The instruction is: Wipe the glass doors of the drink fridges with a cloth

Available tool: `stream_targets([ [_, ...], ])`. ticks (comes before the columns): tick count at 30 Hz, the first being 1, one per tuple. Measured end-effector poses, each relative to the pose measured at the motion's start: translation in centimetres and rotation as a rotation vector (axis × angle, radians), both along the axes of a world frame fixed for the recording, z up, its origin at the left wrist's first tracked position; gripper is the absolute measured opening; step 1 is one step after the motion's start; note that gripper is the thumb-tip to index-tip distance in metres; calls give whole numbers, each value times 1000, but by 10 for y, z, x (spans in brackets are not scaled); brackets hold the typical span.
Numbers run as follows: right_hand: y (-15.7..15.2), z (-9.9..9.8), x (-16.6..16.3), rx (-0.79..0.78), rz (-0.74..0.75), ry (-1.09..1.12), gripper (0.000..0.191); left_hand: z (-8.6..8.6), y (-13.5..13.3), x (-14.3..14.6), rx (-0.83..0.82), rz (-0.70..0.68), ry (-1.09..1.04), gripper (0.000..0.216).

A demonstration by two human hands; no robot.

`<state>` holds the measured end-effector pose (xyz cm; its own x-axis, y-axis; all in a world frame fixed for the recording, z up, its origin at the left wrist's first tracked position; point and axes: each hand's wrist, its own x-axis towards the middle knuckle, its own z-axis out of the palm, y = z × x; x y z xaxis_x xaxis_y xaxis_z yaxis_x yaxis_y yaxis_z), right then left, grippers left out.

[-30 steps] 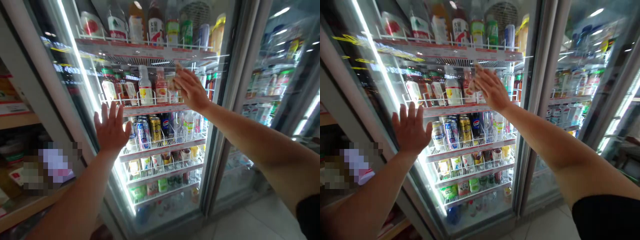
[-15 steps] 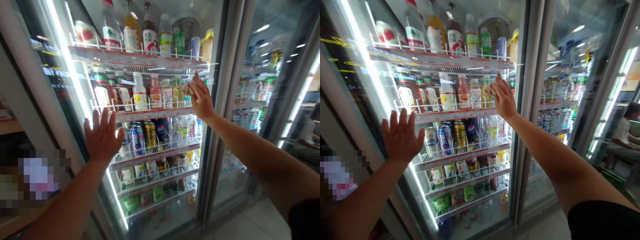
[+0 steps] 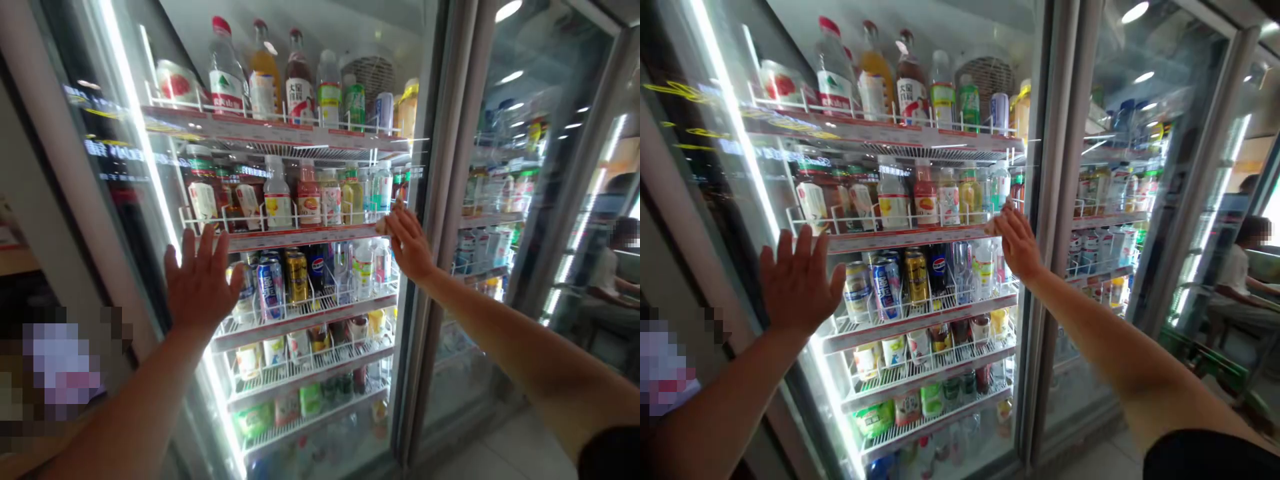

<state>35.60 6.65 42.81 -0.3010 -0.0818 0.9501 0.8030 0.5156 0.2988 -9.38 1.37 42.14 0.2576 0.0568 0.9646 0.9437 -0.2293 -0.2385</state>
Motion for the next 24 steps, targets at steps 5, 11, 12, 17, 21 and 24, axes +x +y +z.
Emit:
stream_targets([
  [5, -15, -47, 0, -127, 14, -363, 73, 0, 1, 0, 13, 1, 10, 78],
  [11, -3, -13, 17, -59, -38, 27, 70, -1, 1, -2, 9, 1, 5, 78],
  [12, -4, -21, 15, -64, -39, 12, 70, -1, 1, -2, 5, 0, 3, 78],
  [17, -19, -72, -11, -160, 25, -438, 64, -1, 1, -1, -2, -8, 12, 79],
  [21, -6, -22, -17, -124, 13, -179, 73, -1, 2, -2, -10, -12, 10, 78],
  [24, 6, 9, -26, -88, 10, 77, 80, -2, 2, -2, -17, -6, 4, 79],
])
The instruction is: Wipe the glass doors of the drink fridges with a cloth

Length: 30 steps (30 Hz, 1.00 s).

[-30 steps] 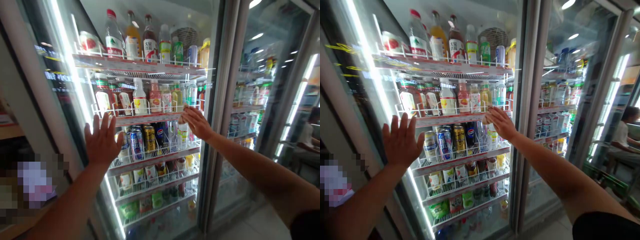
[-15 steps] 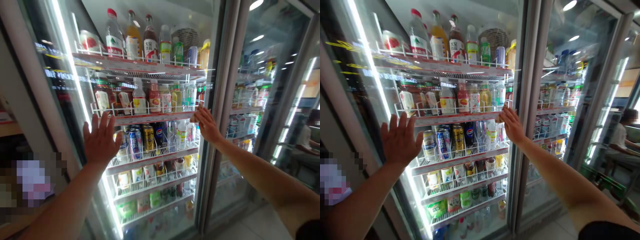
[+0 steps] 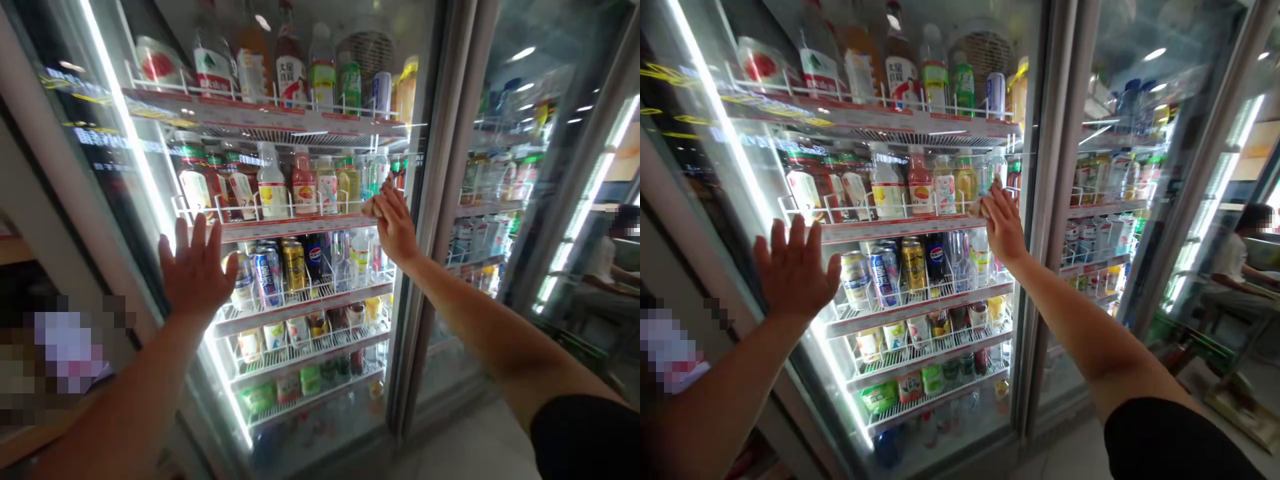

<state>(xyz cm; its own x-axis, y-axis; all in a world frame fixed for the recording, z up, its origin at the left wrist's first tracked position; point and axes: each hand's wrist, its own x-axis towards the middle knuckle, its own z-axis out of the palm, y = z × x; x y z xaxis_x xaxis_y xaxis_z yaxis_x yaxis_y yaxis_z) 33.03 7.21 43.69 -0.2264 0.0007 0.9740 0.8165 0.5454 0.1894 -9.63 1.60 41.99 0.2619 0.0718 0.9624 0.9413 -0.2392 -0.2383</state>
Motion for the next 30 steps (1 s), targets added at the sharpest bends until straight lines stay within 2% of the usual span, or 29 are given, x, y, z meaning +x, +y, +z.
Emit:
stream_targets([
  [2, -3, -13, -13, -6, 18, -27, 83, 0, 0, 0, -4, -2, 2, 79],
  [5, -16, -57, -34, -64, 68, -317, 83, 0, 0, -1, -6, -12, 15, 81],
  [7, -21, -68, -41, -92, 75, -437, 77, 0, -1, -1, -17, -10, 14, 81],
  [9, -17, -53, -42, -83, 65, -383, 71, 0, 0, -1, -26, -5, 9, 80],
  [12, -7, -11, -43, -85, 32, -102, 70, -1, -1, -1, -45, -10, -1, 79],
  [14, -7, 3, -50, -114, 8, 3, 72, -1, -2, 0, -69, -28, -20, 77],
  [19, -21, -4, -73, -198, 13, -307, 69, 1, -6, 3, -127, -56, -58, 76],
  [21, -14, 13, -73, -163, 25, -291, 67, 2, -7, 3, -141, -49, -64, 75],
  [24, 6, 55, -69, -72, 41, -108, 68, 2, -7, 4, -148, -58, -70, 72],
  [26, 13, 71, -72, -67, 29, -54, 67, 2, -7, 4, -147, -58, -75, 72],
  [28, 8, 67, -82, -91, 27, -98, 64, 2, -7, 5, -148, -54, -77, 71],
  [30, -3, 54, -95, -113, 42, -228, 62, 2, -8, 6, -159, -48, -82, 71],
])
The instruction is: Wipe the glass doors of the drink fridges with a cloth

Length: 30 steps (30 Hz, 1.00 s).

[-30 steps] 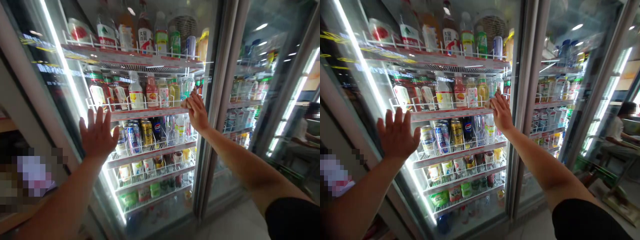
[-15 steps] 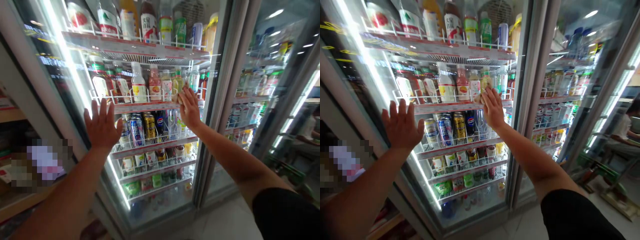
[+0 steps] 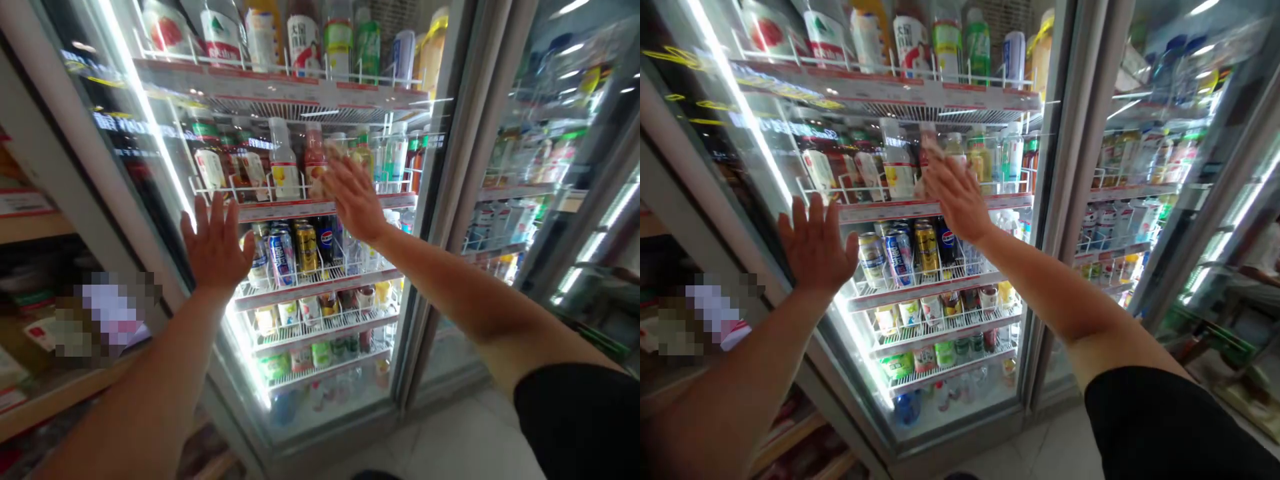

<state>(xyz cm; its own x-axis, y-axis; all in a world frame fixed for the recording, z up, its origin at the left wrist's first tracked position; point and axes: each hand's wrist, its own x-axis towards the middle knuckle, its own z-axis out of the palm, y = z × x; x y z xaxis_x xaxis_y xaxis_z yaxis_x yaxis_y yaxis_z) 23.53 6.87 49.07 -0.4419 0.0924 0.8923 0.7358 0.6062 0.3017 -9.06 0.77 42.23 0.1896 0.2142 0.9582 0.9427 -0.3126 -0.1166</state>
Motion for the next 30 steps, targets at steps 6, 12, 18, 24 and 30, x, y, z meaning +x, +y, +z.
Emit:
stream_targets([
  [6, 14, 22, -10, 78, 57, 70, 59, 3, -4, 3, -67, -16, -74, 72],
  [12, 9, 16, -38, 39, 30, 12, 58, 3, -5, 3, -92, -19, -84, 73],
  [18, 16, 34, -25, 48, 64, 91, 55, 3, -6, 4, -83, -3, -72, 67],
  [24, 5, 3, -7, 1, 19, 86, 52, 2, -5, 3, -47, -43, -39, 69],
  [30, -21, -44, 16, -72, -3, -116, 63, 2, -3, 1, -41, -18, -23, 69],
])
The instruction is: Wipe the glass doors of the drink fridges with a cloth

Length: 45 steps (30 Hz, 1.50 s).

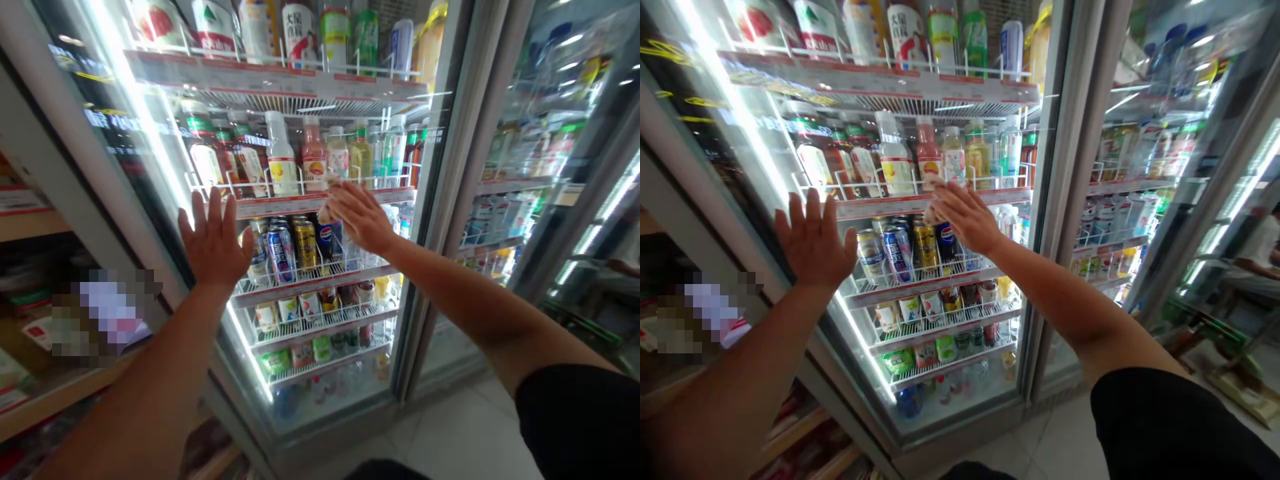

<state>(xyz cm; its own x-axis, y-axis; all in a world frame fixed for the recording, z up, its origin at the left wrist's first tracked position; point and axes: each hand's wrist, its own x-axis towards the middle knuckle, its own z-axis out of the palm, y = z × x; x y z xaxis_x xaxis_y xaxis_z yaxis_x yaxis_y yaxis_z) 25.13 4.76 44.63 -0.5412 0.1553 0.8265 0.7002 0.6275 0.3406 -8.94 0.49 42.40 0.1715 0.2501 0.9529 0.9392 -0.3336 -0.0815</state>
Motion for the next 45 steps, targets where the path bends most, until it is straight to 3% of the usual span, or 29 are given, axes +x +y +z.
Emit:
stream_targets([
  [3, 13, -3, 20, 88, -17, 299, 66, -1, 1, -1, 16, 4, 7, 70],
  [5, 14, -26, 26, 127, -14, 338, 65, 0, 2, -1, 19, 2, 12, 71],
  [8, 1, -77, 27, 78, 24, 66, 65, 1, 1, -1, 10, -3, 6, 71],
  [10, -7, -98, 32, -10, 37, -115, 65, 1, 1, 0, 3, 0, 3, 71],
  [12, -7, -96, 43, -62, 5, -86, 65, 0, 1, 0, 8, 12, 14, 71],
  [15, 4, -73, 62, -15, -46, 229, 69, -3, 2, -1, 28, 26, 37, 71],
  [17, 9, -74, 67, 46, -65, 407, 72, -4, 3, -1, 30, 21, 44, 70],
  [19, 6, -97, 62, 57, -88, 431, 73, -2, 3, -1, 15, 9, 44, 70],
  [22, -9, -149, 53, -29, -52, 93, 64, 5, 2, -2, -40, -27, 18, 71],
  [24, -15, -169, 56, -48, -32, -40, 52, 3, 2, -3, -91, -36, -1, 76],
  [27, -9, -165, 77, -1, -95, 190, 44, -24, 0, -3, -145, 2, 9, 84],
  [29, -2, -160, 90, 39, -156, 447, 45, -61, -1, -1, -168, 19, 5, 77],
  [31, -1, -169, 92, 44, -181, 576, 50, -103, -2, 3, -185, -11, -38, 67],
  [33, -8, -192, 82, 0, -144, 486, 53, -138, 0, 7, -169, -15, -94, 64],
  [35, -17, -216, 69, -58, -48, 229, 51, -159, 5, 9, -107, 6, -100, 63],
  [38, -21, -223, 55, -69, -24, 155, 49, -168, 14, 7, -9, 47, -53, 62],
  [42, -9, -185, 37, 24, -45, 439, 53, -168, 17, 3, -7, 69, -46, 63],
  [45, -10, -181, 4, 56, -12, 535, 56, -168, 16, 4, 35, 69, -17, 66],
])
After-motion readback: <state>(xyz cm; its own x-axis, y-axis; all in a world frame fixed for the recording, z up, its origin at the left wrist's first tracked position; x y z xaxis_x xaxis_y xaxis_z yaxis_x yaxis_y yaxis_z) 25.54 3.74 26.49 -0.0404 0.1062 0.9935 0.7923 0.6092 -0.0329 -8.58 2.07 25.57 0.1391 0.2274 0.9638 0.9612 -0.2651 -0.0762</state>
